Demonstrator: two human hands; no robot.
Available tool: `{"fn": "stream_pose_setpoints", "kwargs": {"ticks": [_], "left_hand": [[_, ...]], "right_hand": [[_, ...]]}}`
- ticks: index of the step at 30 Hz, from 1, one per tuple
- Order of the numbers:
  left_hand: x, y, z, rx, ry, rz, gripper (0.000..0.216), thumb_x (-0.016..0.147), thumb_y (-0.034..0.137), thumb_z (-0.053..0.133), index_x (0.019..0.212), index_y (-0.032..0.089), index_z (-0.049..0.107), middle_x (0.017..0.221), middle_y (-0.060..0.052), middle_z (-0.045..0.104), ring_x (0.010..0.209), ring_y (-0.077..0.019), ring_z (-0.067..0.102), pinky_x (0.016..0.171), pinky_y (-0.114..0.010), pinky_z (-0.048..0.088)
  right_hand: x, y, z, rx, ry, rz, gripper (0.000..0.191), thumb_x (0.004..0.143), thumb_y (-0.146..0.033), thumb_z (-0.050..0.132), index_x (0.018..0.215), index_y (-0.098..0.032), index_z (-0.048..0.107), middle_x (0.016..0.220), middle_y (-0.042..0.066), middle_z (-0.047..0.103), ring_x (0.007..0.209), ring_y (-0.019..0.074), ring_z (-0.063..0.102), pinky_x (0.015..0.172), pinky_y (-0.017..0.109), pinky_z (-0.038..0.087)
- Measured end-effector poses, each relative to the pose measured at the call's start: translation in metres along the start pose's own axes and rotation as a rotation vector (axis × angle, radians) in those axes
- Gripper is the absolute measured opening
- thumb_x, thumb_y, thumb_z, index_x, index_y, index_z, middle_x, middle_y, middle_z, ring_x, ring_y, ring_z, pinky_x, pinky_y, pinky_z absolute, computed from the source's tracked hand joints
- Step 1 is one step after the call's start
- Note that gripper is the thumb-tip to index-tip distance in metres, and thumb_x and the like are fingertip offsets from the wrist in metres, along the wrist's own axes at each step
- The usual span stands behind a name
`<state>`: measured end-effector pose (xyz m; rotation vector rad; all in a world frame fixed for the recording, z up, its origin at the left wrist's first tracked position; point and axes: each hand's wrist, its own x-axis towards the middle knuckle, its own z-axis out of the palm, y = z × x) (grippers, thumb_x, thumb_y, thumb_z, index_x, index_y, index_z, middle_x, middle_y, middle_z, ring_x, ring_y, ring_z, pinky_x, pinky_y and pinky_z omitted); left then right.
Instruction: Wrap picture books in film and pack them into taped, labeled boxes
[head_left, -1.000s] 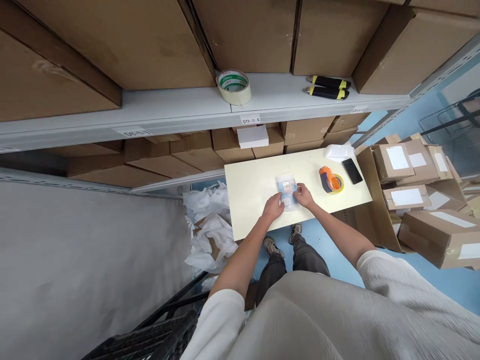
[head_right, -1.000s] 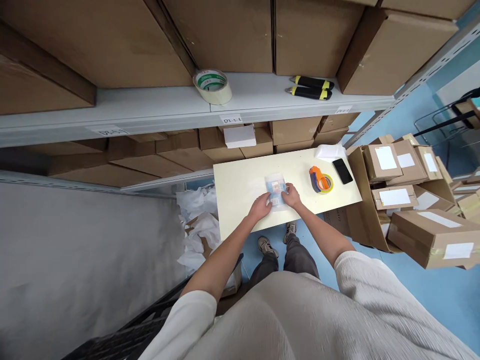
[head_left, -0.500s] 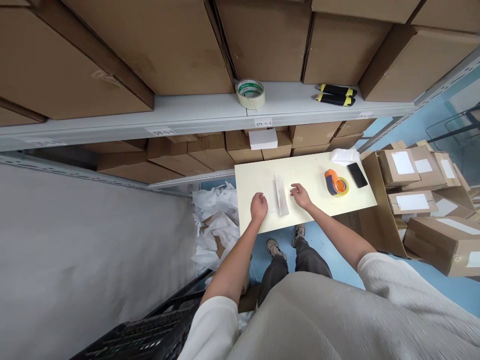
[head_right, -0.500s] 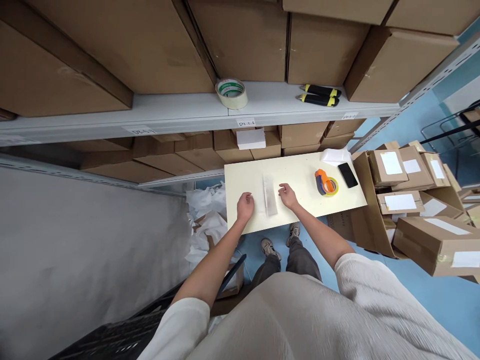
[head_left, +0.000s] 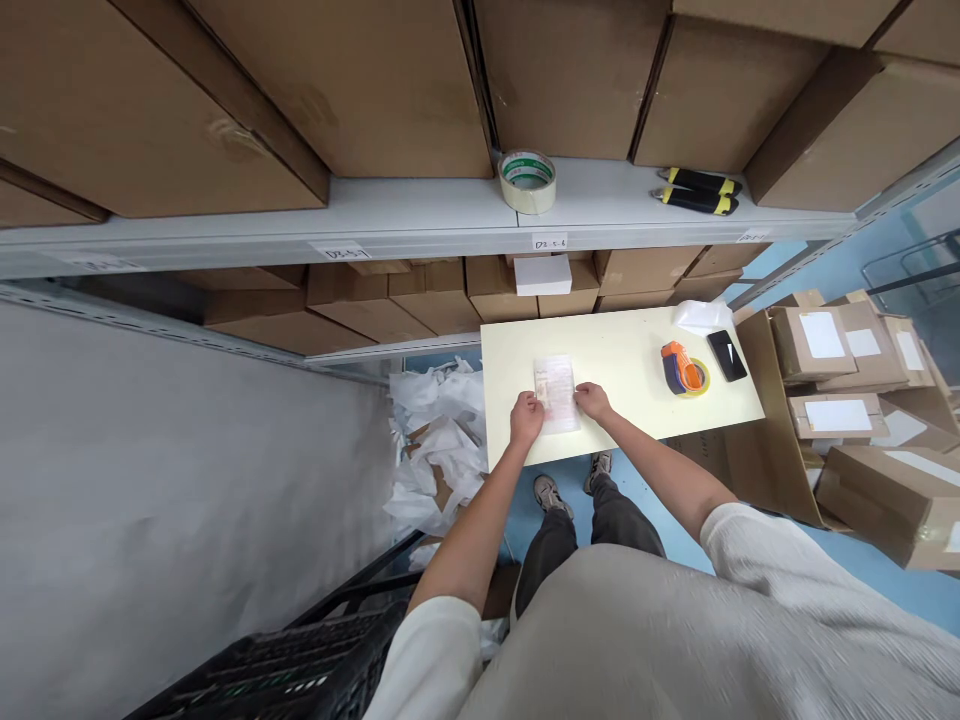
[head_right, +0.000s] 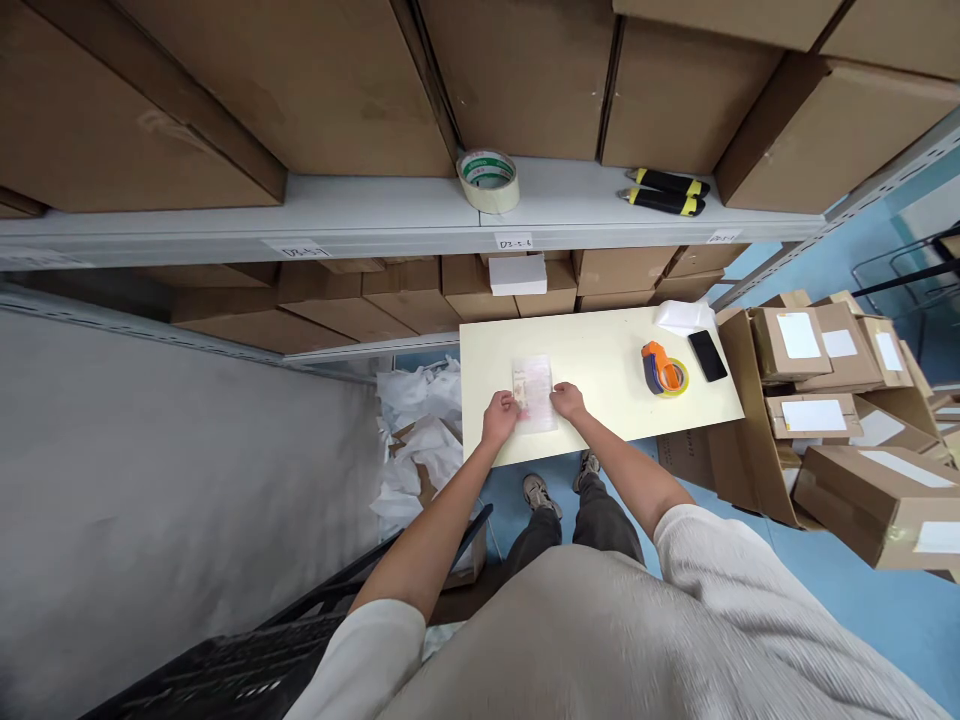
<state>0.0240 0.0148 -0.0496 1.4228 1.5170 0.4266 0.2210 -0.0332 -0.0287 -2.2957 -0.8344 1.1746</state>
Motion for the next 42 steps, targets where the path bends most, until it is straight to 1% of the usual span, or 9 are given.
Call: {"fn": "stream_pose_setpoints", "kwargs": {"ticks": [6, 10, 13, 16, 20, 23, 26, 34, 42], "left_hand": [[0.005, -0.002, -0.001, -0.064, -0.029, -0.013, 0.026, 0.089, 0.016, 0.06, 0.113, 0.025, 0.063, 0.114, -0.007, 0.076, 0.099, -0.0199, 0.075, 0.092, -0.035, 0.061], [0.013, -0.004, -0.008, -0.07, 0.0, -0.004, 0.027, 0.089, 0.014, 0.059, 0.114, 0.023, 0.063, 0.116, -0.008, 0.074, 0.101, -0.021, 0.074, 0.096, -0.037, 0.061], [0.018, -0.007, -0.019, -0.054, 0.002, 0.004, 0.029, 0.089, 0.015, 0.059, 0.117, 0.023, 0.063, 0.122, -0.01, 0.072, 0.104, -0.0222, 0.074, 0.098, -0.039, 0.061], [0.022, -0.01, -0.034, 0.03, 0.07, 0.114, 0.036, 0.088, 0.015, 0.06, 0.122, 0.023, 0.063, 0.132, -0.013, 0.068, 0.12, -0.0268, 0.07, 0.11, -0.045, 0.057], [0.025, -0.015, -0.055, 0.195, 0.128, 0.316, 0.041, 0.089, 0.012, 0.057, 0.129, 0.023, 0.063, 0.143, -0.015, 0.062, 0.146, -0.031, 0.053, 0.125, -0.051, 0.044], [0.028, -0.018, -0.066, 0.271, 0.098, 0.353, 0.045, 0.091, 0.014, 0.056, 0.135, 0.023, 0.062, 0.15, -0.016, 0.06, 0.149, -0.0323, 0.051, 0.126, -0.053, 0.042], [0.031, -0.021, -0.072, 0.33, 0.057, 0.338, 0.049, 0.095, 0.018, 0.056, 0.144, 0.022, 0.059, 0.158, -0.016, 0.057, 0.151, -0.0346, 0.049, 0.126, -0.055, 0.042], [0.032, -0.025, -0.081, 0.569, -0.079, 0.33, 0.06, 0.099, 0.023, 0.055, 0.158, 0.019, 0.05, 0.173, -0.014, 0.044, 0.159, -0.0331, 0.041, 0.13, -0.051, 0.036], [0.033, -0.026, -0.083, 0.537, -0.094, 0.364, 0.061, 0.096, 0.02, 0.059, 0.156, 0.017, 0.053, 0.172, -0.018, 0.044, 0.16, -0.0358, 0.04, 0.13, -0.055, 0.035]], "right_hand": [[0.005, -0.014, 0.011, 0.013, 0.039, 0.076, 0.014, 0.075, -0.021, 0.071, 0.088, -0.024, 0.074, 0.095, 0.003, 0.079, 0.095, 0.0228, 0.075, 0.083, 0.03, 0.059], [0.009, -0.027, 0.022, 0.054, 0.039, 0.074, 0.015, 0.072, -0.02, 0.07, 0.087, -0.023, 0.07, 0.089, 0.0, 0.077, 0.084, 0.0193, 0.073, 0.074, 0.027, 0.056], [0.017, -0.04, 0.032, 0.09, 0.034, 0.066, 0.017, 0.071, -0.02, 0.069, 0.088, -0.023, 0.069, 0.086, -0.001, 0.075, 0.081, 0.0178, 0.071, 0.072, 0.026, 0.055], [0.029, -0.06, 0.044, 0.129, 0.038, 0.038, 0.019, 0.071, -0.019, 0.067, 0.09, -0.023, 0.069, 0.087, -0.001, 0.075, 0.081, 0.0171, 0.07, 0.073, 0.026, 0.056], [0.052, -0.094, 0.063, 0.14, 0.04, 0.004, 0.02, 0.072, -0.02, 0.066, 0.092, -0.023, 0.07, 0.089, 0.0, 0.076, 0.082, 0.0176, 0.071, 0.074, 0.026, 0.057], [0.068, -0.117, 0.077, 0.101, 0.052, -0.035, 0.023, 0.073, -0.02, 0.066, 0.094, -0.023, 0.071, 0.09, 0.001, 0.077, 0.085, 0.0187, 0.072, 0.077, 0.028, 0.058], [0.079, -0.13, 0.089, 0.067, 0.048, -0.057, 0.025, 0.072, -0.018, 0.066, 0.096, -0.023, 0.072, 0.092, 0.002, 0.078, 0.087, 0.0193, 0.072, 0.08, 0.028, 0.059], [0.084, -0.132, 0.097, -0.089, 0.058, -0.068, 0.029, 0.076, -0.013, 0.067, 0.103, -0.022, 0.074, 0.101, 0.003, 0.078, 0.097, 0.0195, 0.072, 0.09, 0.028, 0.057], [0.078, -0.118, 0.089, -0.106, 0.029, -0.115, 0.03, 0.084, -0.02, 0.066, 0.112, -0.021, 0.075, 0.109, 0.006, 0.078, 0.1, 0.0207, 0.072, 0.092, 0.028, 0.055]]}}
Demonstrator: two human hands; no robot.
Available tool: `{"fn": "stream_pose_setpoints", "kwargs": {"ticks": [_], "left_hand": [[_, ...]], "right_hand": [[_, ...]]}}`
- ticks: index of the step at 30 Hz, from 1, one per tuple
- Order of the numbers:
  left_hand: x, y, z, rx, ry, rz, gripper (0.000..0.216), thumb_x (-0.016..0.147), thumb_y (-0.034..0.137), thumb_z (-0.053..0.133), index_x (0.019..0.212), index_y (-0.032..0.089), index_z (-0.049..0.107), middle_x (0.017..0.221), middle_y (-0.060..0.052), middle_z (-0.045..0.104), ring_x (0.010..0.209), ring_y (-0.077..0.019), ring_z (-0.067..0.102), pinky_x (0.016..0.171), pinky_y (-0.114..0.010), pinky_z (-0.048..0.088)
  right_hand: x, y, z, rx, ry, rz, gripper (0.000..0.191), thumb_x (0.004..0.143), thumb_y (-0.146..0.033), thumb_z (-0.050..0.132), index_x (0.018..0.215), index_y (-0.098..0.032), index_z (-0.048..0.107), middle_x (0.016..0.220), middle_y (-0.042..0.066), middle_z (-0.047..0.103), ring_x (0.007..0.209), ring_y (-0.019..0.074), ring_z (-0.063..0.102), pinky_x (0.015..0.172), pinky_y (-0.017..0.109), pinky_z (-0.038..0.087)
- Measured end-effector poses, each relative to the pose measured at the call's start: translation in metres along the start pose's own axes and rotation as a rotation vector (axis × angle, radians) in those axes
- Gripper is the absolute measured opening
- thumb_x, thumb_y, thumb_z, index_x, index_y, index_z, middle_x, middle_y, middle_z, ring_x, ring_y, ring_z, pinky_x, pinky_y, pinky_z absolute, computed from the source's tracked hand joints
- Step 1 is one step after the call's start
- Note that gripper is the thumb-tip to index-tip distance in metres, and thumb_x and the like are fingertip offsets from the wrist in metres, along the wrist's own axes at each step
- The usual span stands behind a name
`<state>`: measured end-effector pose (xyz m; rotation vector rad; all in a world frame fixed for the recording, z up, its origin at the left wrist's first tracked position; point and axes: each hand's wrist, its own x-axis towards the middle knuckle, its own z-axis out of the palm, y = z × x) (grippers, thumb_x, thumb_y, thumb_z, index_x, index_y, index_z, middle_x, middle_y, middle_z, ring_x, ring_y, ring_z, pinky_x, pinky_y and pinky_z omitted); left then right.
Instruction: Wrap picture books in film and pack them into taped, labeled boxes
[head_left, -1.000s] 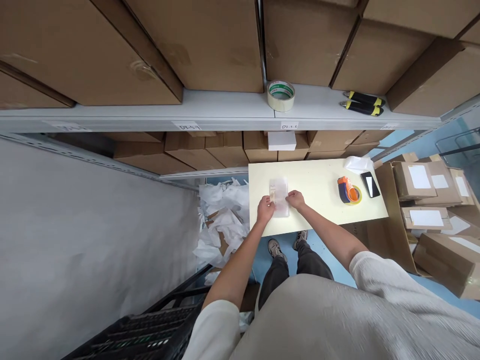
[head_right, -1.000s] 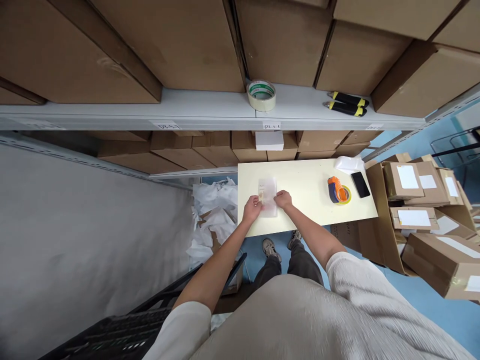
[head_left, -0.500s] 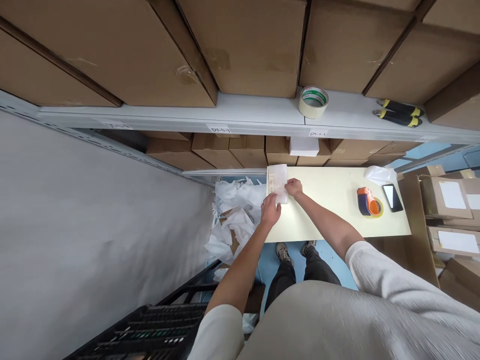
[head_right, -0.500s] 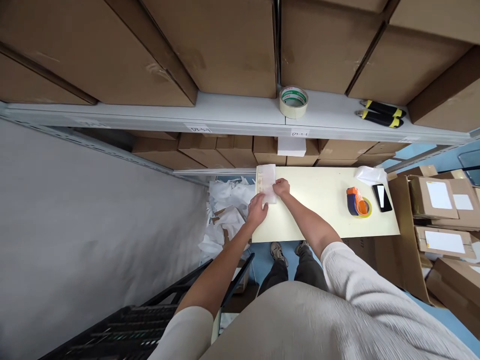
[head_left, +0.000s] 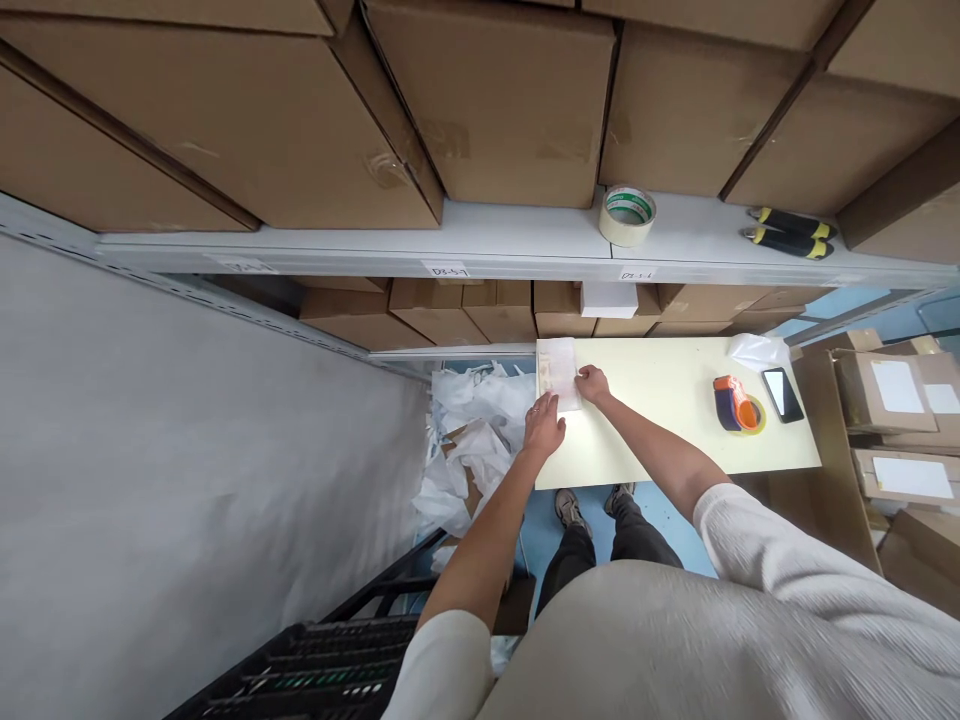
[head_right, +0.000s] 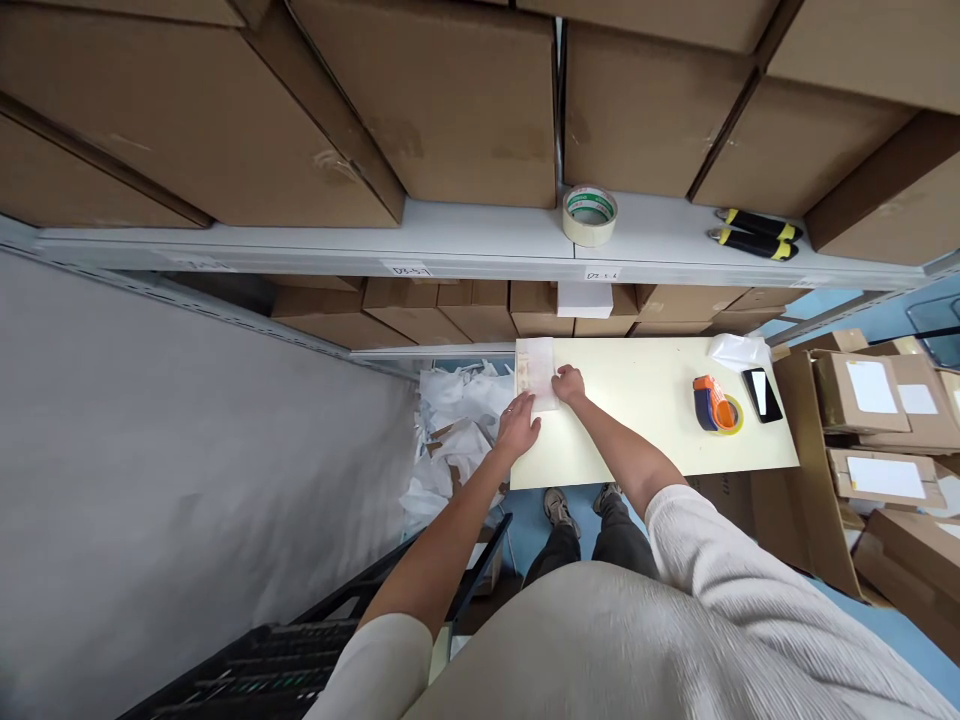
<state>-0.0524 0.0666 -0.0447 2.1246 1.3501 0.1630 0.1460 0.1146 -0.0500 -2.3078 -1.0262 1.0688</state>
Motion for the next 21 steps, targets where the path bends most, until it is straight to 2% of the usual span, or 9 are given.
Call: {"fn": "stream_pose_setpoints", "kwargs": {"ticks": [5, 9, 16, 21], "left_hand": [[-0.01, 0.002, -0.001, -0.029, 0.023, 0.034, 0.057, 0.095, 0.019, 0.058, 0.152, 0.017, 0.056, 0.17, -0.02, 0.046, 0.16, -0.0363, 0.04, 0.129, -0.056, 0.037], [-0.016, 0.013, -0.003, -0.06, 0.022, 0.054, 0.055, 0.096, 0.021, 0.058, 0.151, 0.018, 0.058, 0.165, -0.02, 0.052, 0.156, -0.0374, 0.044, 0.127, -0.057, 0.039], [-0.032, 0.054, -0.005, -0.16, 0.025, 0.142, 0.053, 0.096, 0.022, 0.058, 0.148, 0.018, 0.059, 0.16, -0.019, 0.056, 0.153, -0.0361, 0.048, 0.127, -0.058, 0.04], [-0.052, 0.085, -0.001, -0.266, 0.027, 0.209, 0.049, 0.096, 0.021, 0.058, 0.145, 0.019, 0.062, 0.153, -0.017, 0.061, 0.148, -0.0324, 0.054, 0.128, -0.054, 0.04]], "right_hand": [[-0.026, 0.033, -0.02, 0.059, -0.012, 0.012, 0.025, 0.084, -0.02, 0.064, 0.107, -0.021, 0.076, 0.109, 0.006, 0.079, 0.1, 0.0205, 0.072, 0.087, 0.027, 0.055], [-0.057, 0.062, -0.045, 0.137, 0.044, 0.035, 0.023, 0.083, -0.021, 0.065, 0.103, -0.023, 0.077, 0.104, 0.005, 0.08, 0.097, 0.0218, 0.073, 0.089, 0.031, 0.057], [-0.115, 0.105, -0.096, 0.252, 0.162, -0.011, 0.02, 0.081, -0.024, 0.063, 0.096, -0.023, 0.076, 0.106, 0.006, 0.079, 0.102, 0.0227, 0.073, 0.095, 0.035, 0.057], [-0.159, 0.137, -0.129, 0.354, 0.193, -0.004, 0.024, 0.08, -0.03, 0.062, 0.097, -0.022, 0.076, 0.105, 0.007, 0.078, 0.093, 0.0217, 0.072, 0.086, 0.034, 0.057]]}}
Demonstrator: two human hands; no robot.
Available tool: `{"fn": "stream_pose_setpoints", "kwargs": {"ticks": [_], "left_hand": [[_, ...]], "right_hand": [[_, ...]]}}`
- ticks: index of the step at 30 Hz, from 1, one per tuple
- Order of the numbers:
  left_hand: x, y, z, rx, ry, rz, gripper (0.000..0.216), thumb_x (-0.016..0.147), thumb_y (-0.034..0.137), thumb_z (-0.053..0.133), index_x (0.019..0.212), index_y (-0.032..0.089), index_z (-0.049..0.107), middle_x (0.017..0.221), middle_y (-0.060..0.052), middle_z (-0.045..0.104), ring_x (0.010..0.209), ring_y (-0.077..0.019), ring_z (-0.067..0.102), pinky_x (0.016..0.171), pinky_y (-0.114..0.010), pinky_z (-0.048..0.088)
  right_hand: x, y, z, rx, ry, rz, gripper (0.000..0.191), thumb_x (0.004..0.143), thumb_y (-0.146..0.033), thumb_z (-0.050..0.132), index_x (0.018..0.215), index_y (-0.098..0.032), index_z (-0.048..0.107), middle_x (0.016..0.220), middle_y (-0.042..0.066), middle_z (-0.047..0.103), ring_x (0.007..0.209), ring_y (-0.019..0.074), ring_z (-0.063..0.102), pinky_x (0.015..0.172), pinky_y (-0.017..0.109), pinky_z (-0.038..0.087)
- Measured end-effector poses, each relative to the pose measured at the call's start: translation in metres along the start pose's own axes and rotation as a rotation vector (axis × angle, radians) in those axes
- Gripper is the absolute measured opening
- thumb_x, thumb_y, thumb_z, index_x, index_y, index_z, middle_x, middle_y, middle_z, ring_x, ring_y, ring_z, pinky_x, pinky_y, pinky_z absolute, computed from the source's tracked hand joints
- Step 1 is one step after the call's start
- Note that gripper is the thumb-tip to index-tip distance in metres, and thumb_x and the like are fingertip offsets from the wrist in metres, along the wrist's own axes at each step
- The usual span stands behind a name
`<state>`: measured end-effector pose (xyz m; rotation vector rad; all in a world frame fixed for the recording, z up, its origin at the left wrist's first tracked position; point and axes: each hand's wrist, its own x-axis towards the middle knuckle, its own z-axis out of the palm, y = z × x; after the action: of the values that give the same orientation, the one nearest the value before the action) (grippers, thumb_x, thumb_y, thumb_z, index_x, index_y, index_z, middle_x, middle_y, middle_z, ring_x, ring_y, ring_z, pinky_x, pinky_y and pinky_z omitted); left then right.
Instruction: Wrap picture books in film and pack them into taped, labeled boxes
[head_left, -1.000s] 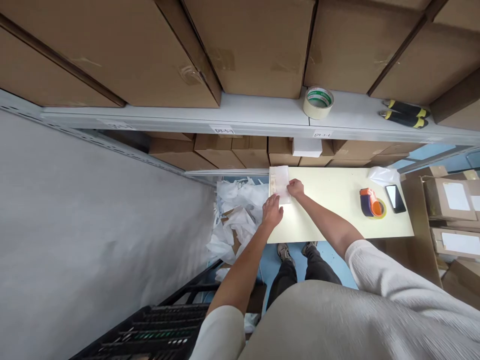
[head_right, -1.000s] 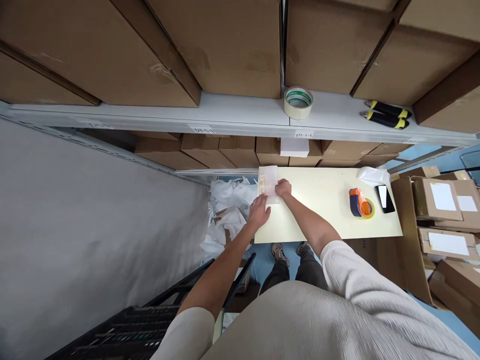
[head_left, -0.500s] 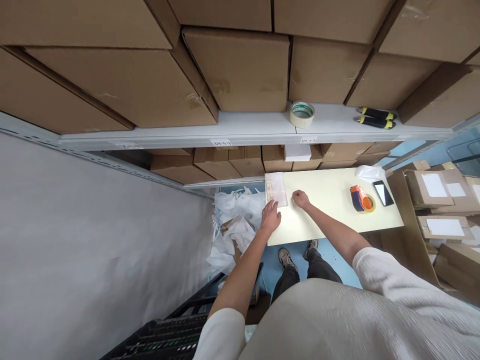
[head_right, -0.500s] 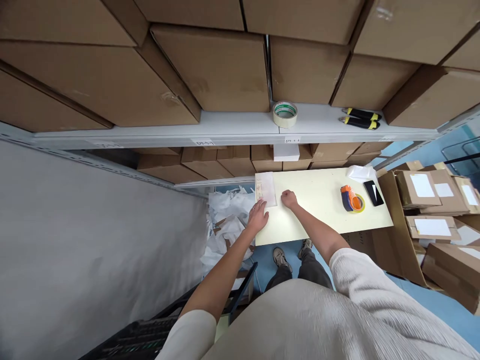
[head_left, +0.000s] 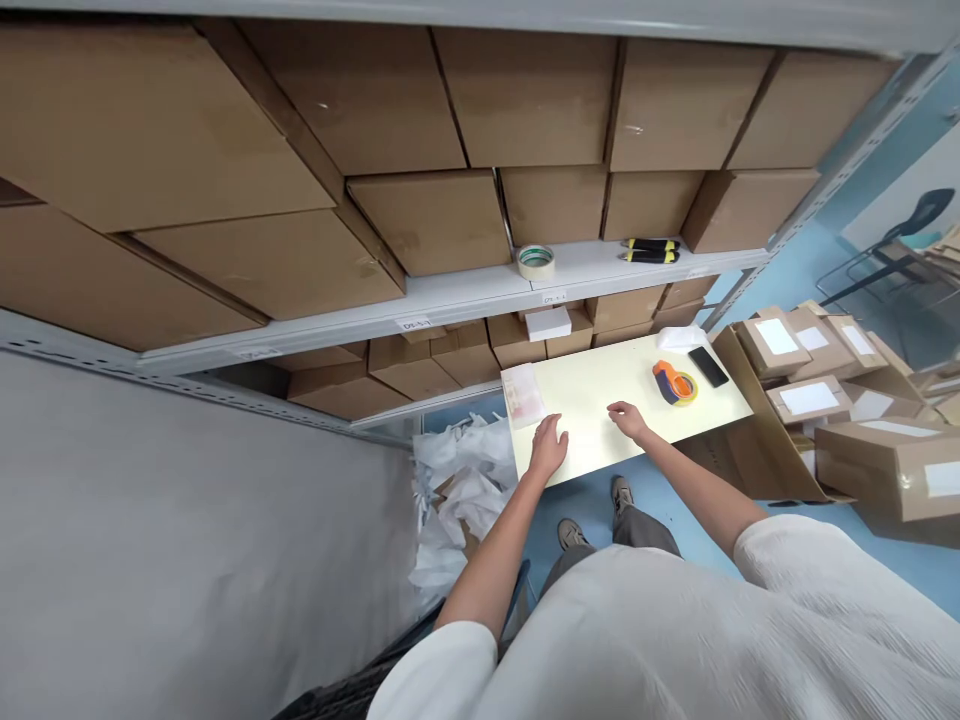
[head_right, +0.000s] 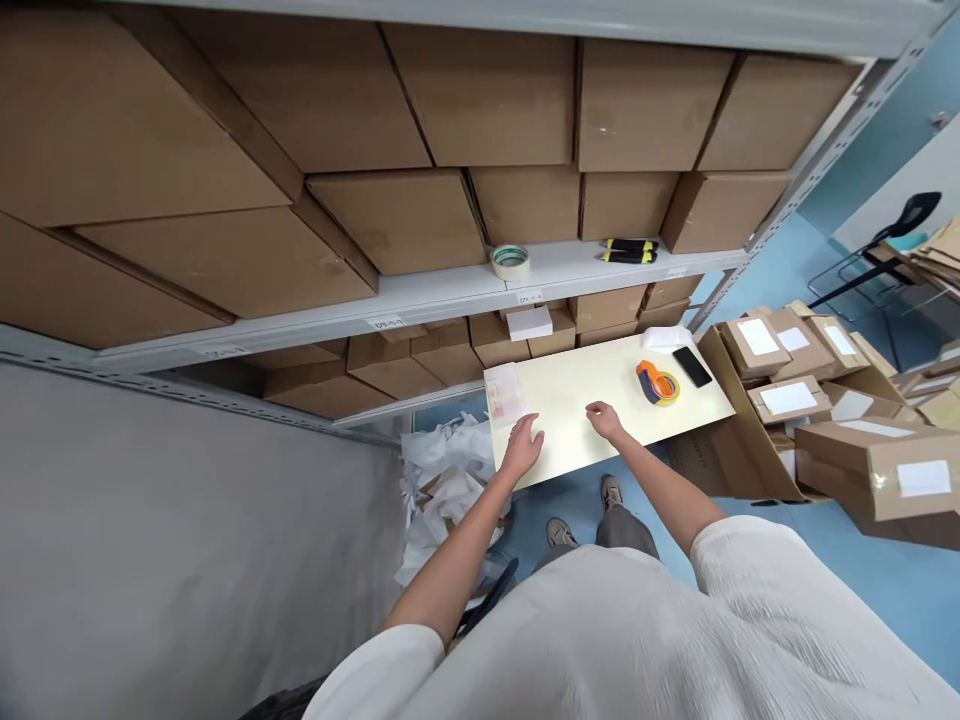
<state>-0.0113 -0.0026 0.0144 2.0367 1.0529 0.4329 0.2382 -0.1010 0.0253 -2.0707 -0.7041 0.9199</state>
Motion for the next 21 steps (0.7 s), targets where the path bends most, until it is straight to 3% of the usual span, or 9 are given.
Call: {"fn": "stream_pose_setpoints", "kwargs": {"ticks": [6, 10, 16, 21], "left_hand": [[-0.017, 0.036, 0.019, -0.082, 0.034, -0.007, 0.046, 0.097, 0.023, 0.06, 0.143, 0.022, 0.064, 0.148, -0.015, 0.065, 0.146, -0.0304, 0.057, 0.128, -0.054, 0.04], [-0.025, 0.054, 0.025, -0.08, 0.102, -0.046, 0.046, 0.097, 0.023, 0.06, 0.143, 0.021, 0.064, 0.149, -0.015, 0.066, 0.145, -0.03, 0.058, 0.128, -0.054, 0.04], [-0.058, 0.076, 0.039, -0.089, 0.313, -0.197, 0.046, 0.097, 0.023, 0.059, 0.142, 0.02, 0.064, 0.147, -0.014, 0.067, 0.143, -0.0291, 0.06, 0.127, -0.053, 0.043], [-0.131, 0.093, 0.072, -0.107, 0.452, -0.351, 0.044, 0.098, 0.024, 0.058, 0.142, 0.022, 0.064, 0.145, -0.014, 0.068, 0.142, -0.0277, 0.06, 0.126, -0.05, 0.044]], "right_hand": [[-0.023, 0.015, -0.054, 0.054, 0.014, -0.039, 0.023, 0.074, -0.031, 0.063, 0.091, -0.022, 0.076, 0.095, 0.005, 0.077, 0.088, 0.0216, 0.069, 0.083, 0.035, 0.056], [-0.014, 0.012, -0.069, 0.033, -0.049, -0.097, 0.026, 0.074, -0.032, 0.061, 0.093, -0.022, 0.076, 0.09, 0.004, 0.076, 0.088, 0.0221, 0.07, 0.084, 0.036, 0.056], [0.004, -0.009, -0.053, -0.075, -0.292, -0.259, 0.021, 0.077, -0.03, 0.059, 0.09, -0.023, 0.074, 0.097, 0.004, 0.079, 0.095, 0.0219, 0.072, 0.092, 0.037, 0.057], [-0.011, -0.007, -0.025, -0.168, -0.53, -0.338, 0.021, 0.077, -0.029, 0.059, 0.09, -0.022, 0.074, 0.1, 0.006, 0.08, 0.095, 0.0217, 0.072, 0.096, 0.038, 0.056]]}}
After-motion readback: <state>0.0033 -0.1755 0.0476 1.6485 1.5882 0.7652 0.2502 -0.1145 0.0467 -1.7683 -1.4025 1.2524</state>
